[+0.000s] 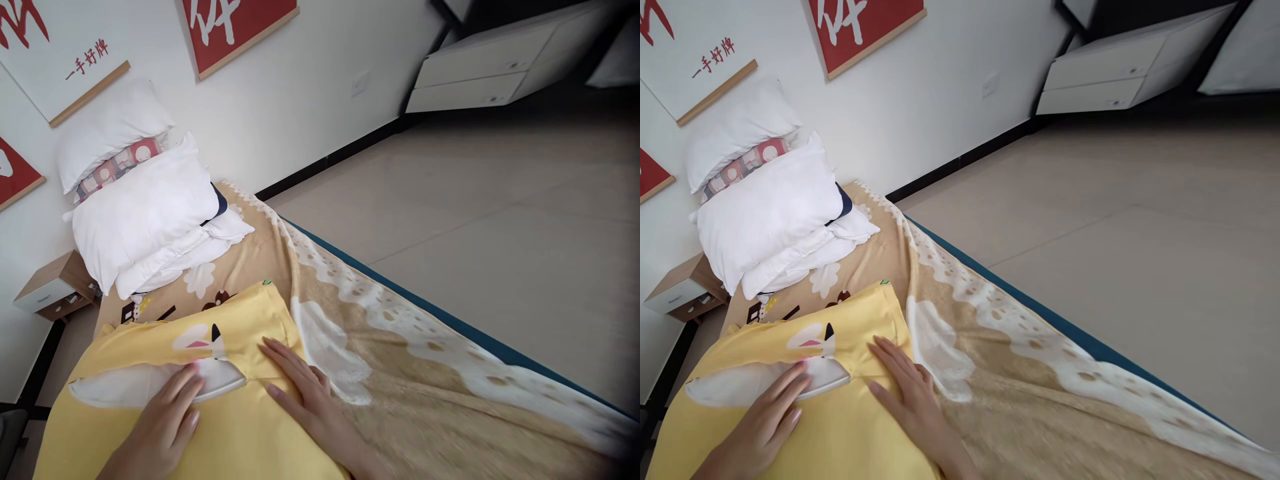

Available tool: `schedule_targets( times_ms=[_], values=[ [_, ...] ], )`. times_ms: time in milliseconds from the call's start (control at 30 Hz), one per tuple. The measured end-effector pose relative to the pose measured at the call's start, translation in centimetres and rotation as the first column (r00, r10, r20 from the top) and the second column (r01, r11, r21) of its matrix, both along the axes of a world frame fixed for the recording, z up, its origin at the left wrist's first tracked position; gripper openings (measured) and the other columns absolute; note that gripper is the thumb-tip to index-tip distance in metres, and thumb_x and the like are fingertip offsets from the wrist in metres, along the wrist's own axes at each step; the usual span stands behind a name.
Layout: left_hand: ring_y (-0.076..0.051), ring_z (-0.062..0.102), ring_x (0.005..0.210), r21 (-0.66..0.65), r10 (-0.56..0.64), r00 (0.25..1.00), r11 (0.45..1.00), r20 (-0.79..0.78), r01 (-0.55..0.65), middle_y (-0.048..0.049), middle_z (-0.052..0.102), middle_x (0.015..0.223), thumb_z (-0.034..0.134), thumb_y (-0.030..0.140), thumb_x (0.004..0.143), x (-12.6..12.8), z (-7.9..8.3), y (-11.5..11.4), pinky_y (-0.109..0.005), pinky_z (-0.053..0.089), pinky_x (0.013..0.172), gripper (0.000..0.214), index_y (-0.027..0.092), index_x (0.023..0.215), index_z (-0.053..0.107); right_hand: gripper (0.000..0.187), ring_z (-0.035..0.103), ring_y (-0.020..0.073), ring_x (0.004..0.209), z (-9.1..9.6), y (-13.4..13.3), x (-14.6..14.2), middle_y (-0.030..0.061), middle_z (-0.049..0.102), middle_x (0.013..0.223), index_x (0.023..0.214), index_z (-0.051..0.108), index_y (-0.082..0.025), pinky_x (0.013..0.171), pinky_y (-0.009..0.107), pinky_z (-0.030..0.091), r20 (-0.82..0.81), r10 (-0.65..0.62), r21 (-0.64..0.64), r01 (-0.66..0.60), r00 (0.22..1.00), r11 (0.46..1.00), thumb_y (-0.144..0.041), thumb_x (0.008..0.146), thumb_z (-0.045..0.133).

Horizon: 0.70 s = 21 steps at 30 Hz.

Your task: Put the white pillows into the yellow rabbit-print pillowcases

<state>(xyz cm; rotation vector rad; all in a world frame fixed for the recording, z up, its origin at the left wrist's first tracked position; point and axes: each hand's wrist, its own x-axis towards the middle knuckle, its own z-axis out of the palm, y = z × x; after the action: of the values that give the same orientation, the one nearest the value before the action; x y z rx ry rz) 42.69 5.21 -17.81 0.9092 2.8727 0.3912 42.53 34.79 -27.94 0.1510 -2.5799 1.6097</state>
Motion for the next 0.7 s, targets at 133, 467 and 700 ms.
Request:
schedule_targets(
  times_ms=[133, 467, 700],
  values=[
    [-0.023, 0.048, 0.136, -0.043, -0.080, 0.997, 0.996, 0.018, 0.080, -0.0086, 0.053, 0.146, 0.035, 0.030, 0.100, -5.4, -0.4, 5.5, -0.045, 0.046, 0.112, 0.044, 0.022, 0.141, 0.049, 0.070, 0.024, 0.0281, 0.149, -3.1, 0.5, -1.8, 0.0038, 0.035, 0.158, 0.148, 0.042, -0.029, 0.119, 0.060, 0.025, 0.149, -0.129, -0.026, 0.134, 0.980, 0.991, -0.067, 0.091, 0.035],
    [-0.023, 0.059, 0.113, 0.112, -0.143, 0.757, 0.955, -0.637, 0.275, -0.0101, 0.068, 0.113, 0.047, -0.001, 0.079, -0.9, -3.8, 4.7, -0.037, 0.052, 0.098, 0.043, 0.014, 0.118, 0.060, 0.057, 0.037, 0.0284, 0.143, -1.8, 1.0, -1.4, 0.0056, 0.051, 0.148, 0.131, 0.061, -0.028, 0.120, 0.048, 0.032, 0.058, -0.137, -0.370, 0.149, 0.989, 0.917, -0.061, 0.085, 0.058],
    [-0.019, 0.054, 0.089, 0.378, 0.042, 0.838, 0.904, -0.544, 0.200, -0.0084, 0.053, 0.095, 0.045, 0.004, 0.075, -2.9, -7.6, 4.0, -0.034, 0.052, 0.077, 0.040, 0.016, 0.108, 0.063, 0.041, 0.053, 0.0270, 0.130, -4.7, 0.5, -1.4, 0.0094, 0.058, 0.139, 0.121, 0.065, -0.027, 0.106, 0.043, 0.047, -0.172, -0.416, -0.216, 0.378, 0.893, 0.900, -0.051, 0.092, 0.051]
  ],
)
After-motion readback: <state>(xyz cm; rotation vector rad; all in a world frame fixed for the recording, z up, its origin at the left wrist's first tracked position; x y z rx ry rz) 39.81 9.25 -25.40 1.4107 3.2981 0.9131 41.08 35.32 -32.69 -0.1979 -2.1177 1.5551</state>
